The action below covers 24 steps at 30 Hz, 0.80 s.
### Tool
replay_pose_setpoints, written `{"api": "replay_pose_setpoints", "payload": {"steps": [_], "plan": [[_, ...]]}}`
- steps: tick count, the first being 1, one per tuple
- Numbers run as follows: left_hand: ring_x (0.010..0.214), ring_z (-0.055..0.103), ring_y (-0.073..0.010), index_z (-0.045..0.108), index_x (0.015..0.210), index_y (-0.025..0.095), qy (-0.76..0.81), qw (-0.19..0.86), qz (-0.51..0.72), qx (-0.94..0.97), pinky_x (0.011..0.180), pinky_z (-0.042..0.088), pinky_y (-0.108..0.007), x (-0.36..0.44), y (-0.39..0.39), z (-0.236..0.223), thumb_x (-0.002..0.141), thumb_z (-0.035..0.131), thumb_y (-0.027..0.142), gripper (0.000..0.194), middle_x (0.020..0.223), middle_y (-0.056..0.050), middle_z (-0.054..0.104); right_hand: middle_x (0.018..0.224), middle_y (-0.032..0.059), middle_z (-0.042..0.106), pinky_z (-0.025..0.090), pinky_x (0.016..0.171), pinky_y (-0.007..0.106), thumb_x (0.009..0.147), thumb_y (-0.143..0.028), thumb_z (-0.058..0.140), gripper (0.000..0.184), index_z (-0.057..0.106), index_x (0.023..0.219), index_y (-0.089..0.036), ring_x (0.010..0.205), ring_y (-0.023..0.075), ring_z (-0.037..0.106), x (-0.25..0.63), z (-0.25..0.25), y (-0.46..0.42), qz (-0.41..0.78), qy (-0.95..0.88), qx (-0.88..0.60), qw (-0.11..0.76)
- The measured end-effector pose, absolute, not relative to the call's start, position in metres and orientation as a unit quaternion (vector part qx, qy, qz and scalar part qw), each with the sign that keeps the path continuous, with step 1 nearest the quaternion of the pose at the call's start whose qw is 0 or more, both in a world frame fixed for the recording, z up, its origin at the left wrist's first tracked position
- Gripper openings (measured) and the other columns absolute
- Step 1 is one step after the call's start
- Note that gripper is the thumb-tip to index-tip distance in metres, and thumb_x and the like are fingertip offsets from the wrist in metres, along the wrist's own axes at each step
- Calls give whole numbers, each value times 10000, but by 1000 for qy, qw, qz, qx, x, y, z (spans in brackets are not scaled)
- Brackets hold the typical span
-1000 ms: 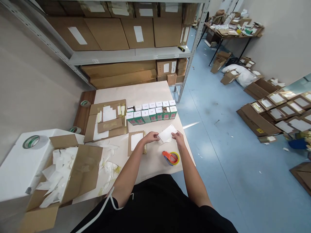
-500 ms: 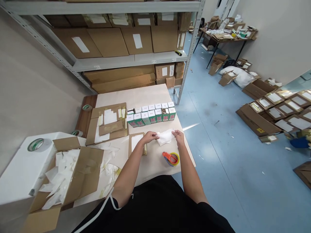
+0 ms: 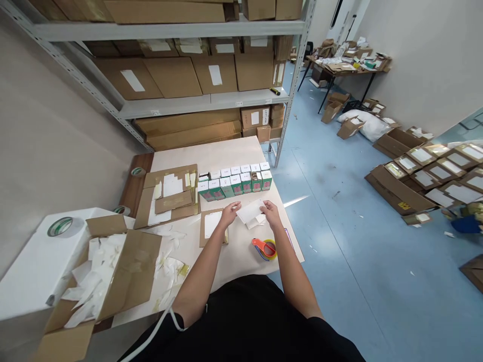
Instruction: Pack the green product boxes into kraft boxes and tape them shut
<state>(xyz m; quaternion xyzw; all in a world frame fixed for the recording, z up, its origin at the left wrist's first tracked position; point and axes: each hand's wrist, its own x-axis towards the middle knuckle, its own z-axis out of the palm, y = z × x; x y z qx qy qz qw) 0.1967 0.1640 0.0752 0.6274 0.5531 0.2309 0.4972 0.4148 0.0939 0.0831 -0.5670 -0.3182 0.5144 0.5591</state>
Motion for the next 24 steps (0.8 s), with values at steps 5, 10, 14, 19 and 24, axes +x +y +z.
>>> {"api": "replay_pose_setpoints", "payload": {"steps": [5, 10, 14, 19, 24], "plan": [[888, 685, -221, 800, 1019, 168, 485, 550, 197, 651, 760, 530, -293, 161, 141, 109, 755, 801, 568, 479, 913, -57, 764, 911, 28, 762, 529, 749, 322, 728, -439, 737, 309, 742, 944, -217, 831, 210, 664, 392, 102, 93, 507, -392, -553, 532], [881, 703, -230, 782, 963, 166, 532, 569, 341, 527, 745, 545, -300, 137, 117, 131, 715, 819, 598, 499, 892, -58, 773, 1156, 80, 761, 547, 901, 379, 771, -468, 767, 430, 725, 1135, -242, 1037, 241, 690, 359, 125, 96, 483, -409, -547, 549], [992, 732, -228, 758, 1100, 177, 539, 581, 461, 399, 815, 572, -303, 129, 110, 153, 705, 850, 577, 570, 1109, -111, 790, 1138, 83, 776, 556, 869, 380, 804, -493, 762, 360, 752, 1064, -245, 1067, 251, 703, 330, 144, 85, 569, -427, -497, 497], [1055, 739, -256, 754, 1119, 158, 516, 565, 520, 379, 890, 586, -354, 128, 106, 176, 693, 878, 568, 603, 1157, -133, 787, 1057, 62, 797, 550, 860, 364, 805, -471, 771, 299, 755, 1003, -247, 1001, 229, 711, 306, 165, 72, 562, -433, -471, 524], [1055, 743, -266, 744, 1121, 143, 509, 551, 534, 391, 931, 579, -387, 131, 99, 183, 720, 866, 573, 601, 1136, -138, 793, 934, 49, 801, 536, 790, 332, 793, -470, 765, 264, 713, 898, -234, 915, 217, 729, 299, 172, 75, 571, -422, -475, 520]]}}
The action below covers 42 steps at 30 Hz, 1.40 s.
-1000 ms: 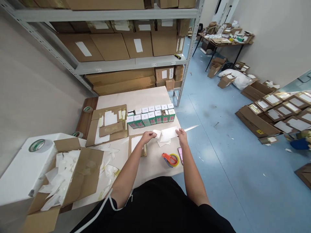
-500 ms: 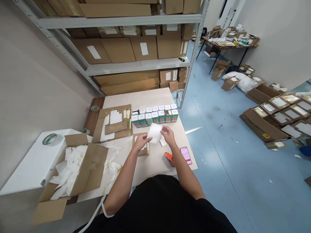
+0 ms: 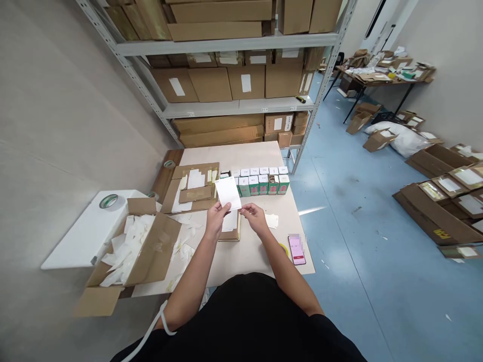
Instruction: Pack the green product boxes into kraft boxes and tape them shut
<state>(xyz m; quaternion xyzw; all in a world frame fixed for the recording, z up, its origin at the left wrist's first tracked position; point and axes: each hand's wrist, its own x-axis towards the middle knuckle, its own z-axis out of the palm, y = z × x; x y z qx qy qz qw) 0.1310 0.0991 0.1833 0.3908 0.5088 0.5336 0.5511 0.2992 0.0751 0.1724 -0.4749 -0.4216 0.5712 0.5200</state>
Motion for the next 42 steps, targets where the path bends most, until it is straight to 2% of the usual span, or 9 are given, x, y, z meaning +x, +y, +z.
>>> {"api": "replay_pose_setpoints", "payload": {"steps": [10, 18, 24, 26, 29, 31, 36, 40, 42], "plan": [[965, 751, -254, 761, 1024, 149, 491, 561, 558, 365, 961, 560, -420, 136, 93, 188, 660, 921, 531, 551, 1053, -119, 806, 919, 52, 802, 514, 756, 329, 781, -484, 760, 269, 684, 855, -237, 838, 211, 736, 297, 179, 72, 575, -399, -489, 521], [961, 745, -251, 758, 1025, 146, 494, 555, 549, 383, 955, 557, -417, 136, 94, 188, 695, 896, 538, 531, 1053, -127, 802, 853, 44, 782, 510, 746, 335, 769, -500, 762, 290, 664, 828, -234, 809, 215, 732, 296, 178, 75, 574, -398, -488, 523], [973, 736, -252, 640, 1356, 190, 562, 493, 505, 430, 859, 582, -390, 131, 97, 178, 656, 929, 441, 798, 1177, -142, 758, 800, 28, 746, 514, 751, 337, 799, -522, 748, 305, 650, 855, -238, 811, 216, 729, 295, 176, 75, 576, -418, -465, 527], [1037, 721, -253, 683, 1312, 223, 585, 432, 491, 480, 872, 579, -378, 129, 95, 178, 673, 921, 412, 707, 1252, -136, 728, 804, 24, 736, 515, 745, 336, 813, -531, 736, 307, 647, 863, -241, 808, 215, 730, 293, 175, 75, 571, -426, -458, 532], [1038, 725, -251, 788, 1086, 211, 538, 442, 463, 548, 902, 579, -377, 130, 90, 182, 809, 814, 471, 381, 1172, -123, 756, 810, 19, 724, 516, 749, 337, 823, -521, 728, 291, 650, 868, -244, 799, 210, 718, 290, 175, 74, 560, -441, -454, 535], [973, 740, -249, 808, 1033, 202, 505, 480, 445, 563, 889, 588, -383, 131, 88, 184, 823, 800, 497, 363, 1100, -116, 778, 819, 16, 722, 516, 760, 337, 827, -501, 721, 269, 656, 872, -244, 806, 207, 708, 289, 175, 74, 552, -449, -455, 535], [959, 740, -267, 818, 971, 170, 511, 496, 479, 513, 911, 590, -410, 128, 90, 182, 831, 748, 612, 469, 983, -104, 797, 804, 8, 719, 508, 770, 335, 810, -431, 703, 204, 628, 812, -242, 798, 204, 705, 289, 177, 71, 561, -467, -447, 517], [984, 741, -288, 810, 1042, 143, 467, 582, 467, 473, 948, 592, -449, 121, 89, 173, 842, 651, 765, 672, 997, -119, 797, 908, 28, 754, 510, 798, 348, 820, -417, 676, 182, 621, 834, -244, 821, 210, 723, 291, 175, 69, 574, -450, -441, 522], [1045, 732, -296, 803, 1079, 145, 424, 625, 443, 484, 1000, 577, -465, 119, 84, 171, 867, 547, 833, 764, 1024, -126, 794, 856, 25, 755, 509, 799, 354, 824, -426, 674, 188, 616, 849, -249, 812, 218, 722, 290, 172, 67, 581, -439, -445, 521]]}}
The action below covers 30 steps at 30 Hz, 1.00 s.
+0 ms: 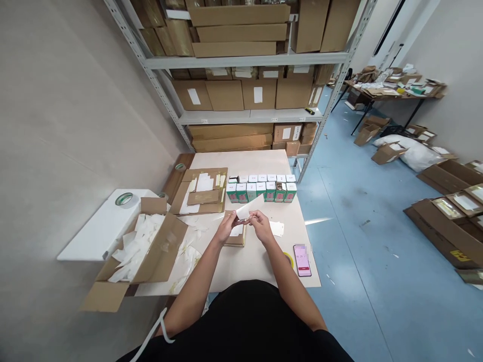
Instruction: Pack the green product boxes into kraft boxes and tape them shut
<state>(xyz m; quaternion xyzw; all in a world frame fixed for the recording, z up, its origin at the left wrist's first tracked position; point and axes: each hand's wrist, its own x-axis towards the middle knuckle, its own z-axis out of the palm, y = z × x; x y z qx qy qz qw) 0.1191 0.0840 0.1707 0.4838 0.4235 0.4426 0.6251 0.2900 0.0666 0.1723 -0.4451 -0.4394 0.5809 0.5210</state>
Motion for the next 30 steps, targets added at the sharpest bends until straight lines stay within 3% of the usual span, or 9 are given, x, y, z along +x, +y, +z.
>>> {"api": "replay_pose_setpoints", "payload": {"steps": [3, 9, 13, 16, 22, 25, 30], "plan": [[1113, 708, -288, 799, 1096, 165, 393, 640, 419, 510, 1057, 546, -464, 116, 75, 172, 888, 400, 888, 852, 1060, -120, 787, 769, 8, 733, 506, 800, 359, 815, -442, 683, 208, 599, 847, -254, 788, 225, 722, 286, 169, 62, 591, -428, -456, 509], [1130, 667, -289, 816, 900, 194, 496, 512, 420, 562, 1006, 528, -394, 103, 68, 170, 819, 744, 665, 483, 1043, -87, 770, 812, 2, 718, 496, 811, 345, 811, -450, 677, 224, 588, 832, -246, 795, 218, 739, 275, 159, 50, 600, -416, -472, 495], [823, 679, -226, 776, 768, 182, 549, 489, 459, 500, 766, 550, -323, 85, 65, 160, 813, 733, 639, 461, 789, -38, 714, 743, -20, 665, 510, 751, 325, 798, -479, 665, 258, 547, 784, -250, 766, 222, 739, 262, 146, 48, 607, -358, -494, 510], [750, 671, -203, 777, 815, 180, 574, 476, 487, 455, 717, 540, -301, 72, 54, 158, 807, 733, 618, 441, 771, -13, 712, 698, -35, 624, 542, 728, 328, 779, -493, 660, 268, 530, 796, -260, 744, 213, 716, 241, 141, 50, 613, -337, -496, 515], [886, 719, -234, 814, 974, 185, 578, 428, 532, 448, 827, 576, -334, 37, 8, 167, 878, 691, 523, 373, 928, -56, 784, 881, 2, 716, 560, 756, 337, 766, -516, 759, 449, 592, 1108, -277, 821, 198, 682, 169, 153, 35, 622, -391, -463, 495], [884, 725, -237, 816, 975, 187, 588, 398, 552, 438, 830, 578, -344, 3, -17, 167, 889, 685, 500, 350, 934, -63, 789, 880, 18, 718, 542, 755, 326, 754, -538, 800, 394, 636, 974, -254, 826, 196, 660, 130, 159, 17, 631, -431, -447, 466], [758, 696, -213, 775, 840, 167, 617, 374, 601, 344, 708, 556, -299, -84, -61, 161, 814, 733, 559, 395, 776, -28, 743, 809, -1, 666, 519, 735, 314, 755, -551, 778, 338, 642, 805, -245, 758, 177, 599, 79, 161, -7, 652, -463, -427, 422]]}}
